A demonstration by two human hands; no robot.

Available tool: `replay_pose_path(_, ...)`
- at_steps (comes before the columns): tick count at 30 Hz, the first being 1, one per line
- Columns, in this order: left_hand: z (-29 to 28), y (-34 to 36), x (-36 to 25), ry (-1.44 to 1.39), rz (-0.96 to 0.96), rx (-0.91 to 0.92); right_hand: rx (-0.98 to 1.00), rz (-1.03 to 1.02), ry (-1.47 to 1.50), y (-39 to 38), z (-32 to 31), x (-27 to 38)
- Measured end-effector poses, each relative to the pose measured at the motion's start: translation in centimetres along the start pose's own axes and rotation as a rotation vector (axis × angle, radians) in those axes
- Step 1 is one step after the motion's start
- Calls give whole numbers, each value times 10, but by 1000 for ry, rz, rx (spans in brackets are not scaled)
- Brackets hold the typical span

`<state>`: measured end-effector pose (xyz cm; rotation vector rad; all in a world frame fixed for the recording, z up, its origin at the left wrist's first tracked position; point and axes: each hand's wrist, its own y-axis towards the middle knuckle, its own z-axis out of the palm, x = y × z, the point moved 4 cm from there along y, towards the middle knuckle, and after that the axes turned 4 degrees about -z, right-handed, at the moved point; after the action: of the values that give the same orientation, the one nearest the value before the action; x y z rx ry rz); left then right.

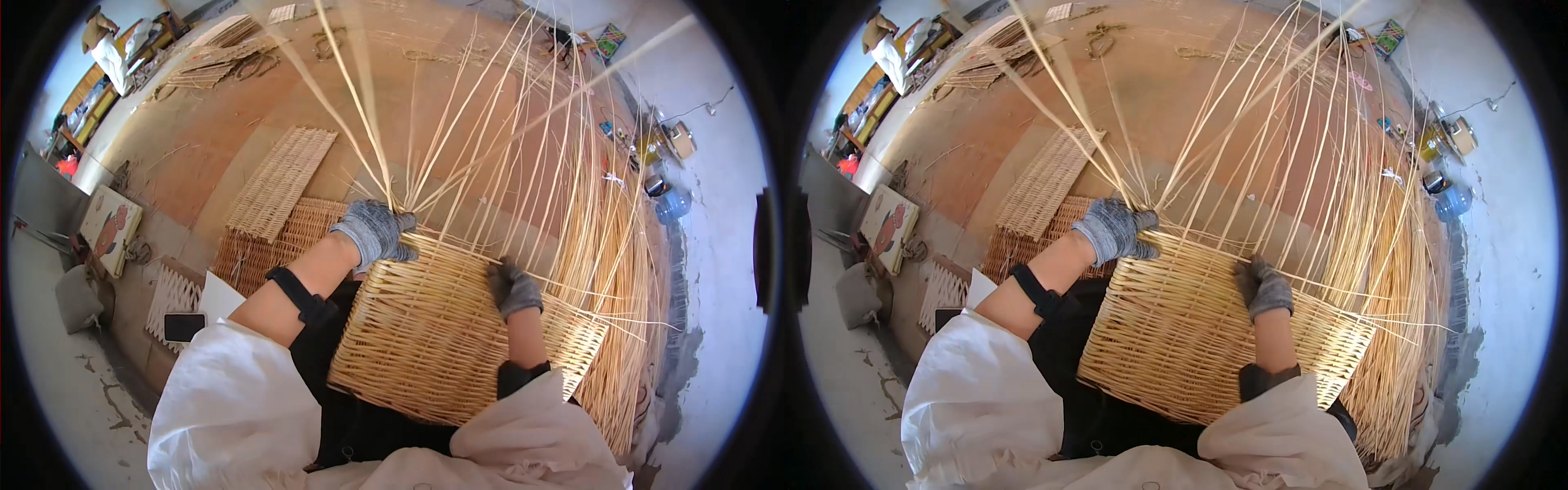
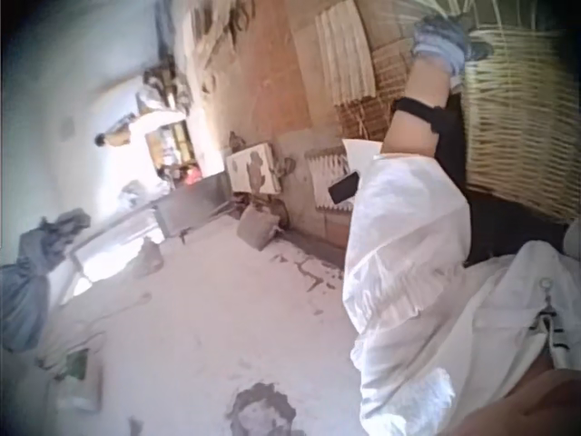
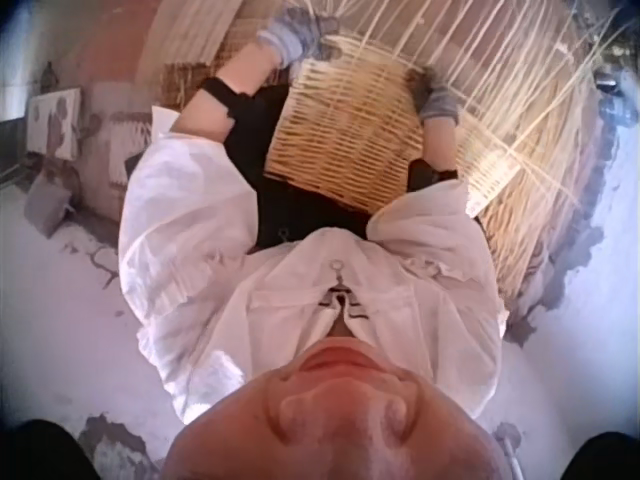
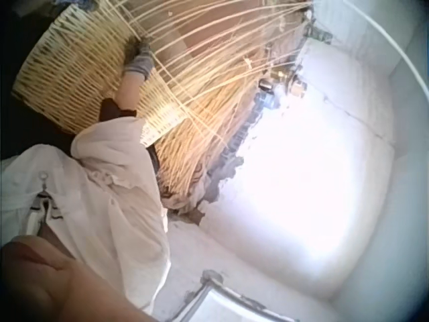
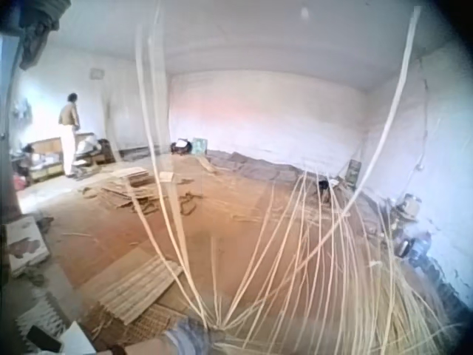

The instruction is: The person weaves bamboo strips into a large flat basket by hand, using a tape measure to check the dimensions and shears to trim the ends of the bamboo strips.

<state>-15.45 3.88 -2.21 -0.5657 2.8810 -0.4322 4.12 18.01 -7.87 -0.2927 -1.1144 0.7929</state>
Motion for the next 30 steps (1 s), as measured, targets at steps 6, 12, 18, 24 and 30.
replay_pose_path(6, -13, -35, -67, -304, -3, -276, -18, -122, -261, 29, -64, -1)
replay_pose_path(12, 7, 1, -107, 29, -222, -45, 98, -1446, -1402, 8, 76, 79)
replay_pose_path(18, -6, -1, -144, 167, -148, -468, -63, -373, -178, 11, -63, 61)
replay_pose_path(24, 14, 34, -201, 33, -78, 78, 67, -1283, -1247, 32, -47, 103)
replay_pose_path(30, -4, 32, -249, 289, 120, -292, -33, -657, -137, 4, -153, 104)
